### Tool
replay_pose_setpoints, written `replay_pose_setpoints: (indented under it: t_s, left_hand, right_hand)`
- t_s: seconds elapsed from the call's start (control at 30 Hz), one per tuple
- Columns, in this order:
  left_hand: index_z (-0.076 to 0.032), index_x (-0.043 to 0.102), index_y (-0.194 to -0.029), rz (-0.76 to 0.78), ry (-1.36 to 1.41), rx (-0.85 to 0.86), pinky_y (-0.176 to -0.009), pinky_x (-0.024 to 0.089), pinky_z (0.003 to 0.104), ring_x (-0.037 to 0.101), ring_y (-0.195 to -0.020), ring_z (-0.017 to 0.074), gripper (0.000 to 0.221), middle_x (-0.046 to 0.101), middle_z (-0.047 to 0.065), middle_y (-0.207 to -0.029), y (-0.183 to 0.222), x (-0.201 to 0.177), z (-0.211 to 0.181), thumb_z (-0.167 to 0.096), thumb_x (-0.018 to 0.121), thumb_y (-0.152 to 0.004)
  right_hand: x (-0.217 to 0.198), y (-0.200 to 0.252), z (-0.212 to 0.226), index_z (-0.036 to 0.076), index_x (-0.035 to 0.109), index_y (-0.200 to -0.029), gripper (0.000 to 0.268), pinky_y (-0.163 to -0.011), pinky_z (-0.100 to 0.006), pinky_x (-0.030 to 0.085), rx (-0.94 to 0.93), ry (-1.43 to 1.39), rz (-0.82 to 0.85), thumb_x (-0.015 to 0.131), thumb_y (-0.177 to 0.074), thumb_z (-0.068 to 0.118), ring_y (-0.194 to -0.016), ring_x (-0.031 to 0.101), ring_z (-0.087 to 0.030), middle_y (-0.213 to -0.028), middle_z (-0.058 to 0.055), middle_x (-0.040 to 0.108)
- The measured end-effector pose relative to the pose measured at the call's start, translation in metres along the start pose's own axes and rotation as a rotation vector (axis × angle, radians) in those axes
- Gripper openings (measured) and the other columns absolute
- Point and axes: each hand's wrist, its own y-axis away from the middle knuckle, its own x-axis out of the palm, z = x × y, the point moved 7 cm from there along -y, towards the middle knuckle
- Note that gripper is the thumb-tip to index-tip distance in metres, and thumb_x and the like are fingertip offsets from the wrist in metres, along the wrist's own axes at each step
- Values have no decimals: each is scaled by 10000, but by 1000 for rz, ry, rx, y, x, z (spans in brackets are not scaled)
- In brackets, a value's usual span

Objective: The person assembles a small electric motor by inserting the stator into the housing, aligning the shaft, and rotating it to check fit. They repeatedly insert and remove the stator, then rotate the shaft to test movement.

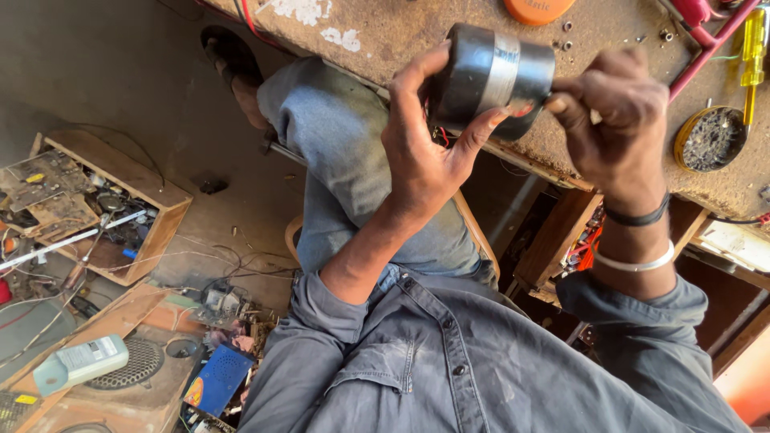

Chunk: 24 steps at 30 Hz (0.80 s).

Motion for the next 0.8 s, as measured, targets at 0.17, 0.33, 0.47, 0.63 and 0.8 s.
replay_pose_setpoints:
  t_s: [0.17,0.33,0.47,0.63,0.8]
  left_hand:
    - [-102,393,-1541,30,-124,47,-1104,534,296,555,-1320,189,688,526,82,-1455,-2,-2,-1,-416,755,-1049]
    - [-150,403,-1580,39,-125,68,-1139,567,287,552,-1362,196,701,494,75,-1457,-6,1,6,-466,721,-1043]
    - [-163,410,-1590,35,-147,70,-1099,547,276,549,-1315,183,707,506,60,-1452,2,2,7,-462,733,-1036]
    - [-133,439,-1540,10,-103,59,-1091,531,286,564,-1336,180,665,527,54,-1423,-3,-3,-1,-440,749,-1038]
    - [-100,547,-1361,32,85,-82,-1007,596,280,639,-1191,145,456,589,59,-1306,-13,-11,4,-386,715,-1047]
  right_hand:
    - [-1,-7,6,30,647,-1181,571,-687,-253,451,81,-275,-238,533,-1149,589,-790,560,-103,-960,-36,626]
    - [0,15,1,-8,657,-1146,367,-795,-333,576,180,-552,-451,787,-1101,332,-865,645,-206,-1062,-132,691]
    - [7,28,-16,0,716,-1071,290,-715,-295,538,186,-609,-438,811,-1063,274,-831,640,-173,-1003,-103,732]
    - [15,14,-27,37,670,-879,456,-609,-265,359,163,-251,-268,680,-1151,402,-670,471,-120,-811,-45,664]
    - [23,2,-23,66,605,-871,528,-613,-254,366,224,-358,-187,574,-1189,486,-664,478,-90,-756,-6,573]
